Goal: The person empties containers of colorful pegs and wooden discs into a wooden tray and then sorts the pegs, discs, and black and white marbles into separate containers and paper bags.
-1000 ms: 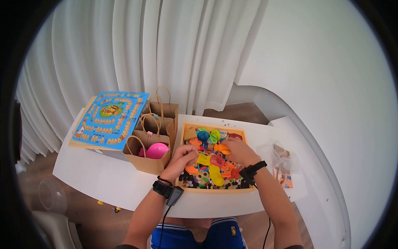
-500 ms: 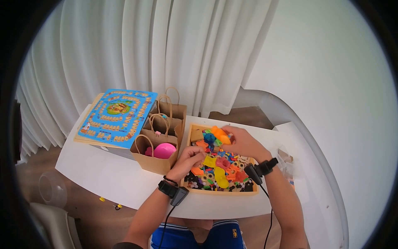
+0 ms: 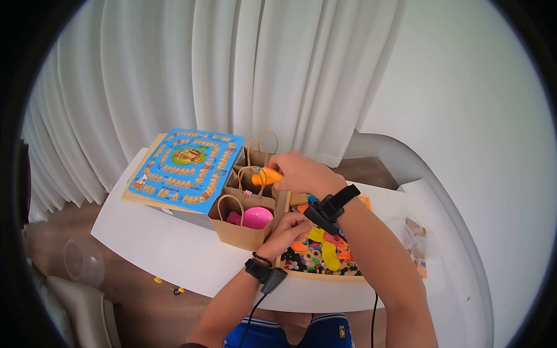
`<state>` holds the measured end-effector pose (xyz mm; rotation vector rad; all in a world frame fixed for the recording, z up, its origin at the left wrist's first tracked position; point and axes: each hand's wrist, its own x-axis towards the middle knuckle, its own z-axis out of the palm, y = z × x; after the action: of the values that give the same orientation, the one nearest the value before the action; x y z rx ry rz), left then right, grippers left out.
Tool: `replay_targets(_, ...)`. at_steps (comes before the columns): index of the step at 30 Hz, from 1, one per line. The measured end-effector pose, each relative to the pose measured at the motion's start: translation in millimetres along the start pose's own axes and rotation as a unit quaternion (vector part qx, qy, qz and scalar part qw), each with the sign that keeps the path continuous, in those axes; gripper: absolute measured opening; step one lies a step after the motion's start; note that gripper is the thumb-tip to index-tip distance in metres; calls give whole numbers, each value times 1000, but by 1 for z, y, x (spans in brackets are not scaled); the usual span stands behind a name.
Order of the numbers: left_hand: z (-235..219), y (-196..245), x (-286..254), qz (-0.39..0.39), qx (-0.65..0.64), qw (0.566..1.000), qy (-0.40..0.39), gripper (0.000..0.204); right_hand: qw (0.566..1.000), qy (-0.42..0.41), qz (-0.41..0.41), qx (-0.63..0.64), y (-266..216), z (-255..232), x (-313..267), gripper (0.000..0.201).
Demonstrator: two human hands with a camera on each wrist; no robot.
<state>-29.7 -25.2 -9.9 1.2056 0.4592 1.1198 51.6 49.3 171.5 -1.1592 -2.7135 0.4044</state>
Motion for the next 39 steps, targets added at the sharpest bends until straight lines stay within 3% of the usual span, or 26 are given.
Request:
replay_targets(3,2,3,0,-7,11,1000,2,17,998,32,32,31,-9,-3,-1,35)
replay_targets(7,1,1,1,-3,20,1000,3,18,995,88,11,46,2,0,-14,28)
replay_targets(9,1,0,1,10,21,1000,-2,18,985,137,13,104,14,0,-32,25)
replay_targets(13,2,2,0,11,19,1000,-2,19,980,181,17,84,53,-1,-88,20)
replay_targets(15,5,7,-2,-1,16,1000,5,19,951,160,141,224,78,-2,-124,16)
replay_targets(16,4,7,-1,-1,15,1000,1,19,951,162,143,223,89,1,-143,16)
replay_targets(18,1,5,-2,-11,6,1000,-1,19,880,240,144,382,110,10,-180,13)
replay_targets(19,0,2,-1,-13,-9,1000,-4,18,878,244,146,384,121,18,-197,13)
replay_targets(21,1,5,-2,-17,-13,1000,-5,18,780,288,186,523,139,34,-224,12)
replay_targets(22,1,6,-2,-17,-20,1000,-4,18,775,293,187,527,144,40,-231,12)
replay_targets(24,1,2,-2,-23,-19,1000,-9,19,704,306,177,616,153,52,-244,12)
replay_targets(30,3,8,-3,-26,-24,999,16,20,635,288,127,705,176,80,-254,14)
replay_targets(34,3,7,-3,-24,-9,999,26,25,574,322,97,747,190,94,-261,14)
replay_targets(36,4,9,-2,-33,10,999,29,26,592,348,107,719,198,98,-267,13)
replay_targets(39,8,10,-4,-34,23,998,39,30,563,359,115,736,198,103,-266,11)
